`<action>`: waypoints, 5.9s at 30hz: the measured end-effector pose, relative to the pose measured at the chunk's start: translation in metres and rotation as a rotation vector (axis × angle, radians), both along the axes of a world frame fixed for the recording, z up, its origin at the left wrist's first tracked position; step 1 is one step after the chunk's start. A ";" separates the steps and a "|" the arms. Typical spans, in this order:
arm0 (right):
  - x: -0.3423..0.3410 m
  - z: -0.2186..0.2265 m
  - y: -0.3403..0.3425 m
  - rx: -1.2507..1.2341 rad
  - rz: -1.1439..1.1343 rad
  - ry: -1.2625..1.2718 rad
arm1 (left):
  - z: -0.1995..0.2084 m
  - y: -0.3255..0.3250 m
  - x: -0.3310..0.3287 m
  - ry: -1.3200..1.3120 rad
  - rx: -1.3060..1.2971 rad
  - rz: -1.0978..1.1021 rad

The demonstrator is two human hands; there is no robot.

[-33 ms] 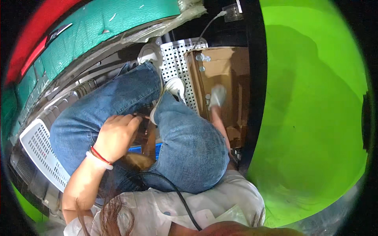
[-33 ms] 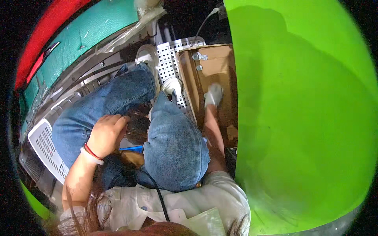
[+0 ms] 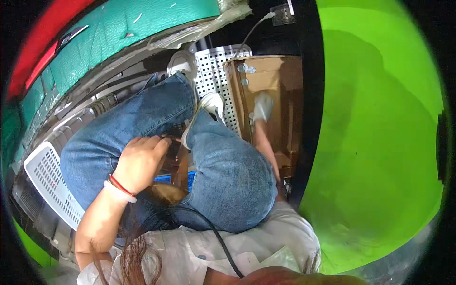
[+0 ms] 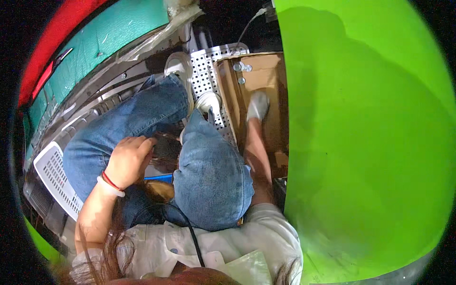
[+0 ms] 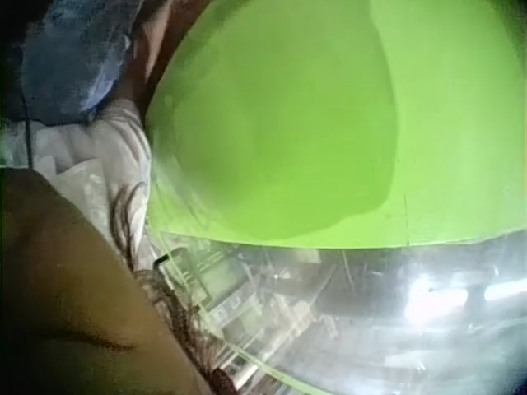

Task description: The person operates an industrial machine by hand to insert metal inserts into a mold, then sorts the finished plastic components into bins and a basket.

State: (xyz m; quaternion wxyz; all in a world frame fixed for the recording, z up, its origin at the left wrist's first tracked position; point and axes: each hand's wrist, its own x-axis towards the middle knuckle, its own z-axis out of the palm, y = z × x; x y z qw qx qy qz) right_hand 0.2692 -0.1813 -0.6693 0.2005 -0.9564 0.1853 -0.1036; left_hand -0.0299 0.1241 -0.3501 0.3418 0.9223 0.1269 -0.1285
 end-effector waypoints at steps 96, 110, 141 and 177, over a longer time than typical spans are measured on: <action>-0.347 0.520 0.166 1.171 1.249 0.897 | 0.151 -0.039 -0.203 -0.793 -1.494 0.920; -0.384 0.482 0.197 0.183 2.286 -0.119 | 0.117 -0.031 -0.231 -0.584 -2.290 0.842; -0.347 0.454 0.170 0.315 1.479 0.600 | -0.146 -0.069 -0.535 0.282 0.105 1.420; -0.204 0.463 0.113 0.602 0.982 0.272 | -0.100 -0.085 -0.591 0.565 -0.351 0.613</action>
